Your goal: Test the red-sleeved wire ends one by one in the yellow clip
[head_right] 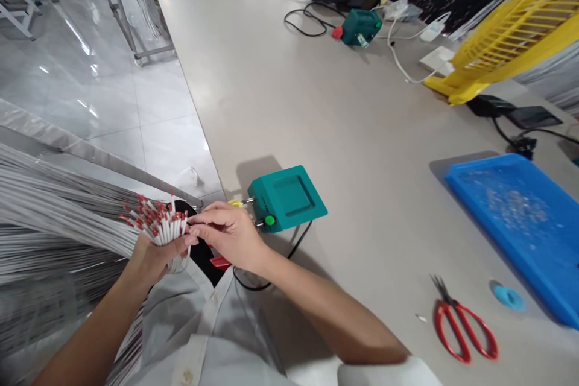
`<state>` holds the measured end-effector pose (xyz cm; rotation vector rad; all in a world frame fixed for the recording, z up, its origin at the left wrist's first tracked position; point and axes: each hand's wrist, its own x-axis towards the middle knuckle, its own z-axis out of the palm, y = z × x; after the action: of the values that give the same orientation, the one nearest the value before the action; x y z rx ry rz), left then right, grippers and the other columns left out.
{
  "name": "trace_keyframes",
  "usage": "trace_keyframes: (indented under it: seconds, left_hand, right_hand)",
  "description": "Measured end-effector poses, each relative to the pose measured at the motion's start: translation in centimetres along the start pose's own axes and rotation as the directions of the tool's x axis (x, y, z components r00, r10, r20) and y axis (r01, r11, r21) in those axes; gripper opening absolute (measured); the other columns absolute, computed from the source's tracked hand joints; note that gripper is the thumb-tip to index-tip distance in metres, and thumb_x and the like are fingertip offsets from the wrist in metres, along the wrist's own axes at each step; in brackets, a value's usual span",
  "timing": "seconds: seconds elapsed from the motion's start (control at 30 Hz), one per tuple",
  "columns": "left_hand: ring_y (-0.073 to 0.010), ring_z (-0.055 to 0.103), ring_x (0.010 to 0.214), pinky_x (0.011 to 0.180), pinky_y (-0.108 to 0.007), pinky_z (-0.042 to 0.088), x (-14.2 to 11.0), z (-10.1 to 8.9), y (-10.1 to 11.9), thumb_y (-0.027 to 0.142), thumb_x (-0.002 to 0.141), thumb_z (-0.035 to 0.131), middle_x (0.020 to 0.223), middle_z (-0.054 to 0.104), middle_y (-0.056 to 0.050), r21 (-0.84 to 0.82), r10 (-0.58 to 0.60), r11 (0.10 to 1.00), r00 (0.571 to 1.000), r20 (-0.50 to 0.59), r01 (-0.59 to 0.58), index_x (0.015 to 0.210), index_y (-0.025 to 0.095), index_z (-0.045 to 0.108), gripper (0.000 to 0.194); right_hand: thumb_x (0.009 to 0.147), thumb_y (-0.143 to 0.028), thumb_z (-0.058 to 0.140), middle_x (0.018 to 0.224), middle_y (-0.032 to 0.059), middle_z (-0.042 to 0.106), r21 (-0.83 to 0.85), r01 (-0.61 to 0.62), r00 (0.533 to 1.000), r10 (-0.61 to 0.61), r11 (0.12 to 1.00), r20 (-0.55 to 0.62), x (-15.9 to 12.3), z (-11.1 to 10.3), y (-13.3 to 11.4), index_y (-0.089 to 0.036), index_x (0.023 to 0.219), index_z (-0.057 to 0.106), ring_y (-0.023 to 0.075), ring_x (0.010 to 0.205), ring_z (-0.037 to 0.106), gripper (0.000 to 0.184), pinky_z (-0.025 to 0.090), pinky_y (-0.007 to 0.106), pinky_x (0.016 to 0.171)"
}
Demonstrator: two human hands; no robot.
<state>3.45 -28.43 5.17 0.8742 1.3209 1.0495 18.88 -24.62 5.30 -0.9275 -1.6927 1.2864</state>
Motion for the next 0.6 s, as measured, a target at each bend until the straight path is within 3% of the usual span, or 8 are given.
trace_keyframes:
  seconds: [0.07,0.17,0.3,0.33,0.4,0.47,0.6]
  left_hand:
    - [-0.0088,0.047,0.044,0.042,-0.021,0.039,-0.1,-0.1,0.0,0.022,0.061,0.074,0.046,0.052,0.004,0.015,-0.013,1.0,1.0,0.009,0.013,0.059,0.014,0.061,0.015]
    - [-0.0091,0.05,0.046,0.045,-0.021,0.041,0.2,-0.6,-0.4,0.024,0.062,0.073,0.051,0.057,0.003,-0.017,-0.02,1.0,0.998,-0.055,0.019,0.069,0.014,0.065,0.015]
    - [-0.0078,0.051,0.048,0.048,-0.02,0.044,0.9,-1.4,-1.0,0.023,0.06,0.075,0.057,0.061,0.002,-0.064,0.009,0.998,0.986,-0.168,-0.02,0.071,0.014,0.066,0.017]
    - [-0.0076,0.051,0.048,0.048,-0.019,0.044,1.0,-1.4,-1.0,0.022,0.059,0.076,0.057,0.06,0.003,-0.068,0.009,0.997,0.985,-0.172,-0.021,0.071,0.014,0.066,0.018]
    - [-0.0085,0.054,0.05,0.049,-0.019,0.046,1.0,-1.3,-0.8,0.021,0.058,0.077,0.059,0.062,0.002,-0.056,0.004,0.998,0.988,-0.154,-0.013,0.073,0.014,0.067,0.019]
    - [-0.0114,0.059,0.059,0.057,-0.021,0.049,0.6,-0.8,-0.4,0.019,0.059,0.076,0.067,0.066,0.0,-0.005,0.02,1.0,0.995,-0.1,-0.02,0.076,0.014,0.068,0.019]
    - [-0.0154,0.063,0.074,0.068,-0.024,0.051,0.0,0.0,0.1,0.016,0.059,0.075,0.079,0.07,-0.001,0.064,0.059,0.996,0.998,-0.002,-0.059,0.08,0.016,0.067,0.022]
  right_hand:
    - [0.08,-0.032,0.06,0.071,0.0033,0.063,0.046,-0.004,0.998,0.007,0.999,-0.062,0.1,0.3,0.1,-0.019,0.076,0.067,0.0139,0.068,0.06,0.016,0.05,0.027,0.064]
    - [0.083,-0.029,0.054,0.069,0.0033,0.061,-0.027,0.021,0.989,-0.025,0.999,-0.145,0.0,0.1,-0.2,-0.018,0.073,0.062,0.0138,0.066,0.057,0.017,0.049,0.027,0.062]
    - [0.082,-0.026,0.054,0.083,0.0076,0.063,-0.317,0.183,0.982,-0.159,0.93,0.101,-0.4,-0.5,-1.1,-0.016,0.086,0.065,0.0167,0.077,0.057,0.016,0.048,0.031,0.07]
    - [0.081,-0.026,0.054,0.086,0.0088,0.063,-0.369,0.214,0.976,-0.183,0.904,0.118,-0.5,-0.5,-1.3,-0.016,0.09,0.066,0.0175,0.08,0.058,0.018,0.048,0.033,0.073]
    - [0.082,-0.026,0.054,0.088,0.0102,0.064,-0.407,0.2,0.978,-0.21,0.891,0.021,-0.3,-0.3,-1.5,-0.015,0.092,0.067,0.0178,0.08,0.058,0.02,0.047,0.033,0.074]
    - [0.081,-0.024,0.057,0.081,0.0085,0.065,-0.324,0.125,0.982,-0.163,0.938,-0.091,0.0,0.2,-1.5,-0.014,0.087,0.068,0.0158,0.074,0.059,0.016,0.047,0.029,0.068]
    - [0.077,-0.023,0.06,0.068,0.0029,0.062,-0.062,-0.02,0.992,0.012,0.998,-0.126,0.5,1.1,-0.9,-0.017,0.071,0.065,0.0126,0.062,0.057,0.01,0.045,0.025,0.058]
